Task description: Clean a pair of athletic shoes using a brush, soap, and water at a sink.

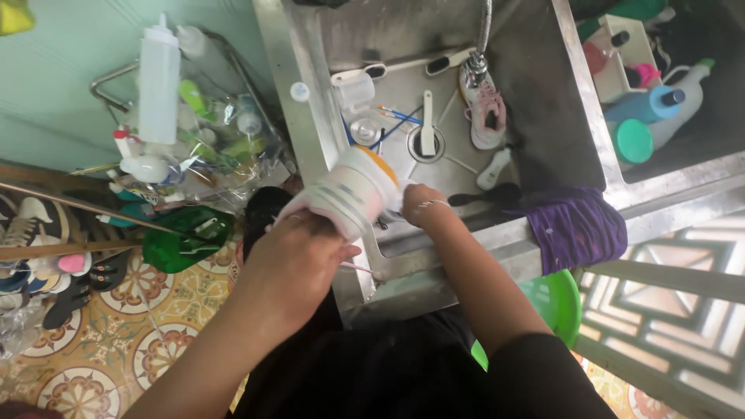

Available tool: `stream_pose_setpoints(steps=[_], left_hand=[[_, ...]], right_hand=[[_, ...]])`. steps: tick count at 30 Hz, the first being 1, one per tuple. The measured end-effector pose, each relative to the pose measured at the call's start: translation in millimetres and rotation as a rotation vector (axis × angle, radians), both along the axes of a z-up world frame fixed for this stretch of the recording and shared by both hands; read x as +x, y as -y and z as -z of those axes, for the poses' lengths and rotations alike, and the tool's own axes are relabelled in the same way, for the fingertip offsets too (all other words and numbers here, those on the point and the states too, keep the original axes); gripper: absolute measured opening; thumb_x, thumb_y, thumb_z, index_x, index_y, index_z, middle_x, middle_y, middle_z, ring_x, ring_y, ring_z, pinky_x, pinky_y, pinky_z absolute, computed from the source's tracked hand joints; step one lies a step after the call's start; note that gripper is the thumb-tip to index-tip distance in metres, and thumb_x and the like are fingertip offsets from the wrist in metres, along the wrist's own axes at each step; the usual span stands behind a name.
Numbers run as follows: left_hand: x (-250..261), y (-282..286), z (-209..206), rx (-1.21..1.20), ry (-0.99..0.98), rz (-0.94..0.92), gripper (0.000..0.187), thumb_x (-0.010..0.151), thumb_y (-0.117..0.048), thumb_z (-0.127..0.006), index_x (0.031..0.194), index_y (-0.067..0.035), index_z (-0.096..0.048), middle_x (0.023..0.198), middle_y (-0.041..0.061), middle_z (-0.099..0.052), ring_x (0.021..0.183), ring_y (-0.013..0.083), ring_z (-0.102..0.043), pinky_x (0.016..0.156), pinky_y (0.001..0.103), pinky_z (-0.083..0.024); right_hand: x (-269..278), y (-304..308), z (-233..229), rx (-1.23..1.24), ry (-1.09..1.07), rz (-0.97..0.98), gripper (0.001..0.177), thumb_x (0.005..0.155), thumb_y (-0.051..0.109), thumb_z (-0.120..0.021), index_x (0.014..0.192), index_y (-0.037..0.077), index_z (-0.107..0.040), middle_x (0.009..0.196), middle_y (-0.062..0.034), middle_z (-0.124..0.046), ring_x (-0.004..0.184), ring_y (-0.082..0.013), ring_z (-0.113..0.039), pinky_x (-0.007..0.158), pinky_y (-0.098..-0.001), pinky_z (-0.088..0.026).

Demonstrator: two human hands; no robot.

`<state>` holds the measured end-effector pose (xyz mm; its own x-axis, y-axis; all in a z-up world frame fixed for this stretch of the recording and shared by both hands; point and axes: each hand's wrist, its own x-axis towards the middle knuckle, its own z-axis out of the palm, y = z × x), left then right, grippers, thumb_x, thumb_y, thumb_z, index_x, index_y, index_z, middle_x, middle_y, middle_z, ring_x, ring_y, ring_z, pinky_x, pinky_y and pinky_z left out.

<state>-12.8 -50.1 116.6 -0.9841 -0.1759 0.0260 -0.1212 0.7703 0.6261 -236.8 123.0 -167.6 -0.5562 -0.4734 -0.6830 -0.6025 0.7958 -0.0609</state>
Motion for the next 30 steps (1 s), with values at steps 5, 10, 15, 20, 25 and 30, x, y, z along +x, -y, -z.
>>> stream_pose_setpoints(steps=[5,10,15,20,25,30], left_hand=[[-9,1,8,-0.15,-0.227,0.183,0.023,0.087,-0.016,-0.067,0.106,-0.004,-0.066,0.099,0.013,-0.071,0.099,0.0343,-0.067,0.094,0.047,-0.05],[-33,-7,11,0.051,-0.228,0.313,0.035,0.091,-0.02,-0.07,0.113,0.004,-0.057,0.095,0.015,-0.067,0.095,0.0363,-0.065,0.09,0.049,-0.047],[-74,-34,32,0.252,0.036,0.385,0.049,0.078,-0.044,-0.08,0.1,-0.004,-0.062,0.079,0.01,-0.071,0.078,0.0343,-0.067,0.076,0.046,-0.047],[-93,-63,63,0.254,0.085,0.336,0.041,0.07,-0.046,-0.083,0.079,-0.009,-0.067,0.068,0.008,-0.07,0.071,0.0304,-0.07,0.074,0.042,-0.053],[-97,-74,81,0.352,0.172,0.301,0.04,0.063,-0.042,-0.084,0.088,-0.012,-0.075,0.074,0.007,-0.074,0.072,0.029,-0.072,0.074,0.041,-0.054],[-95,-76,96,0.282,0.272,0.338,0.049,0.061,-0.046,-0.091,0.086,-0.008,-0.074,0.085,0.011,-0.076,0.082,0.0307,-0.074,0.079,0.04,-0.057]], right_hand=[[2,-43,-118,-0.264,0.113,0.3,0.041,0.092,0.023,-0.066,0.13,0.009,-0.066,0.102,-0.0214,-0.074,0.089,-0.0332,-0.069,0.082,-0.0426,-0.056],[28,-119,-165,-0.713,0.372,0.668,0.061,0.095,0.009,-0.063,0.153,0.017,-0.047,0.084,-0.016,-0.065,0.07,-0.0179,-0.062,0.067,-0.0346,-0.055],[88,-140,-194,-1.386,0.163,0.664,0.056,0.099,-0.001,-0.06,0.154,0.002,-0.047,0.139,-0.0084,-0.061,0.124,-0.0097,-0.057,0.106,-0.0262,-0.044],[110,-126,-214,-1.099,-0.334,0.524,0.041,0.091,0.009,-0.078,0.13,0.008,-0.067,0.11,-0.0132,-0.073,0.084,-0.0172,-0.065,0.078,-0.0301,-0.051],[116,-124,-214,-0.984,-0.483,0.328,0.039,0.082,0.016,-0.083,0.119,0.01,-0.072,0.087,-0.01,-0.075,0.062,-0.0221,-0.072,0.056,-0.0317,-0.053],[106,-134,-200,-0.936,-0.429,0.429,0.037,0.082,0.019,-0.085,0.117,0.012,-0.073,0.082,-0.0128,-0.075,0.057,-0.0241,-0.071,0.051,-0.0343,-0.052]])
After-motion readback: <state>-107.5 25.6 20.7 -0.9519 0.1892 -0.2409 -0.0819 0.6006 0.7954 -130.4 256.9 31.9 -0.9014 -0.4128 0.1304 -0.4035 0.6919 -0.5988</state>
